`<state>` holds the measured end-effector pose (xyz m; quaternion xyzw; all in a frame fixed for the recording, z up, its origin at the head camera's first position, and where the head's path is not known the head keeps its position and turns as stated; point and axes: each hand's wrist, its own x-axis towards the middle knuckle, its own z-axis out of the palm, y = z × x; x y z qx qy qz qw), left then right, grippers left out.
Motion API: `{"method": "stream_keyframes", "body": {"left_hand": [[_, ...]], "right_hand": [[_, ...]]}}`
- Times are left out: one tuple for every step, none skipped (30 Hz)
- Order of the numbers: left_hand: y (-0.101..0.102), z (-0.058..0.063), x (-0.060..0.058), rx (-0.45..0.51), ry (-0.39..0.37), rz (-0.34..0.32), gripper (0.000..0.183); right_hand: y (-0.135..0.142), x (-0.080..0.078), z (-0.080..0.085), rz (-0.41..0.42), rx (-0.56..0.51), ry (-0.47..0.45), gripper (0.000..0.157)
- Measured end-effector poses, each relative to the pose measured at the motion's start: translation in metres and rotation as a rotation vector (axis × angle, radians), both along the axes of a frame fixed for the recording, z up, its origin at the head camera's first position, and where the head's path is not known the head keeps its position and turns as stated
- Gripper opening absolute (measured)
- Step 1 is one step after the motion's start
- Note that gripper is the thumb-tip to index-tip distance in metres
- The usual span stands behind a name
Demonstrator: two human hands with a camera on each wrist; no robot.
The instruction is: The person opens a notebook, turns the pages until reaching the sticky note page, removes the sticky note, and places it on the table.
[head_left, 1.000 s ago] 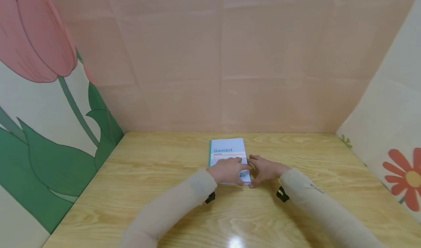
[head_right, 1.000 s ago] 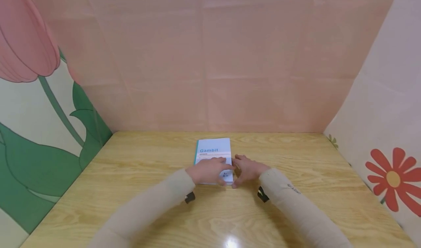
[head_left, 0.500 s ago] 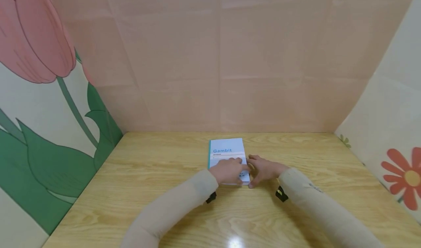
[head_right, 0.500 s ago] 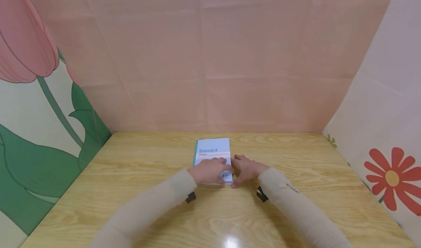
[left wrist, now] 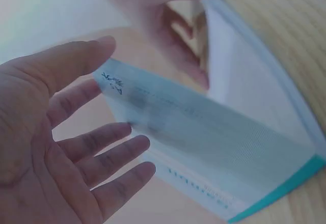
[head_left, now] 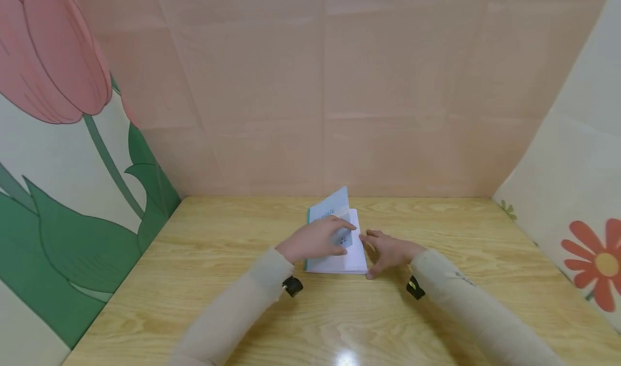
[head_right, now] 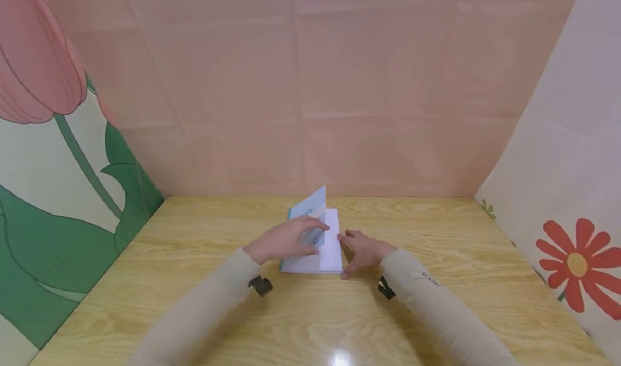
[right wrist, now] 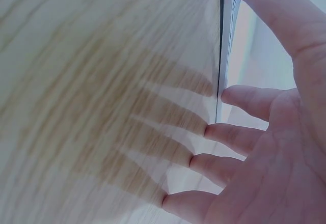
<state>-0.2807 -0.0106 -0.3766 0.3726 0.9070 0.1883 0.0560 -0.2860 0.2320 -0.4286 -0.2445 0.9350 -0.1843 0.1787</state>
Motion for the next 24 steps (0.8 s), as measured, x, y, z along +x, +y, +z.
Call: {"method": "stream_keyframes", "body": {"left_hand": [[-0.005, 0.004, 0.001, 0.034, -0.024, 0.010, 0.054], [-0.011, 0.007, 0.002, 0.068, -0.052, 0.022, 0.053], [-0.017, 0.011, 0.003, 0.102, -0.075, 0.032, 0.052], [-0.023, 0.014, 0.003, 0.139, -0.099, 0.036, 0.051], [-0.030, 0.017, 0.004, 0.171, -0.118, 0.042, 0.050], [-0.036, 0.019, 0.004, 0.204, -0.137, 0.046, 0.048], [-0.042, 0.021, 0.004, 0.238, -0.153, 0.048, 0.047], [-0.049, 0.022, 0.004, 0.266, -0.166, 0.052, 0.046], [-0.055, 0.024, 0.004, 0.295, -0.178, 0.055, 0.044], [-0.060, 0.024, 0.003, 0.315, -0.188, 0.063, 0.043], [-0.066, 0.025, 0.002, 0.337, -0.199, 0.073, 0.041], [-0.072, 0.026, 0.002, 0.356, -0.208, 0.085, 0.039], [-0.077, 0.026, 0.001, 0.374, -0.214, 0.101, 0.037], [-0.083, 0.026, 0.001, 0.388, -0.217, 0.117, 0.036], [-0.088, 0.027, 0.000, 0.404, -0.221, 0.132, 0.035], [-0.093, 0.027, 0.000, 0.414, -0.219, 0.149, 0.034], [-0.098, 0.026, -0.001, 0.429, -0.217, 0.160, 0.033], [-0.103, 0.025, -0.002, 0.439, -0.212, 0.173, 0.033], [-0.108, 0.024, -0.003, 0.450, -0.210, 0.185, 0.032], [-0.113, 0.022, -0.004, 0.458, -0.209, 0.196, 0.032], [-0.118, 0.021, -0.004, 0.460, -0.208, 0.212, 0.031], [-0.122, 0.019, -0.004, 0.460, -0.204, 0.225, 0.031], [-0.127, 0.016, -0.004, 0.463, -0.203, 0.236, 0.031], [-0.132, 0.014, -0.004, 0.457, -0.198, 0.252, 0.030]], "right_hand": [[0.000, 0.000, 0.000, -0.004, 0.004, -0.001, 0.107], [0.000, 0.000, 0.000, -0.006, 0.006, -0.001, 0.107], [0.000, 0.000, 0.000, -0.003, 0.010, 0.003, 0.107], [0.000, 0.000, 0.000, -0.007, 0.012, 0.000, 0.107], [0.000, 0.000, 0.000, -0.013, 0.013, -0.005, 0.107], [0.000, 0.000, 0.000, -0.019, 0.014, -0.010, 0.107], [0.001, -0.001, 0.000, -0.020, 0.012, -0.012, 0.107], [0.001, -0.001, 0.000, -0.020, 0.013, -0.011, 0.106], [0.001, -0.001, 0.000, -0.018, 0.011, -0.010, 0.106], [0.001, -0.001, 0.000, -0.023, 0.010, -0.016, 0.106], [0.001, -0.002, -0.001, -0.023, 0.010, -0.016, 0.106], [0.001, -0.002, -0.001, -0.022, 0.010, -0.017, 0.106], [0.001, -0.002, -0.001, -0.022, 0.009, -0.018, 0.106], [0.001, -0.002, -0.001, -0.022, 0.010, -0.018, 0.106], [0.001, -0.002, -0.001, -0.022, 0.010, -0.019, 0.106], [0.001, -0.002, -0.001, -0.023, 0.010, -0.020, 0.106], [0.001, -0.002, -0.001, -0.024, 0.010, -0.021, 0.106], [0.001, -0.002, -0.001, -0.023, 0.011, -0.021, 0.106], [0.001, -0.002, -0.001, -0.023, 0.013, -0.021, 0.106], [0.001, -0.002, -0.001, -0.023, 0.013, -0.022, 0.106], [0.001, -0.003, -0.002, -0.022, 0.013, -0.023, 0.106], [0.001, -0.002, -0.002, -0.021, 0.011, -0.024, 0.106], [0.001, -0.002, -0.002, -0.020, 0.010, -0.024, 0.106], [0.001, -0.002, -0.002, -0.020, 0.010, -0.024, 0.106]]}}
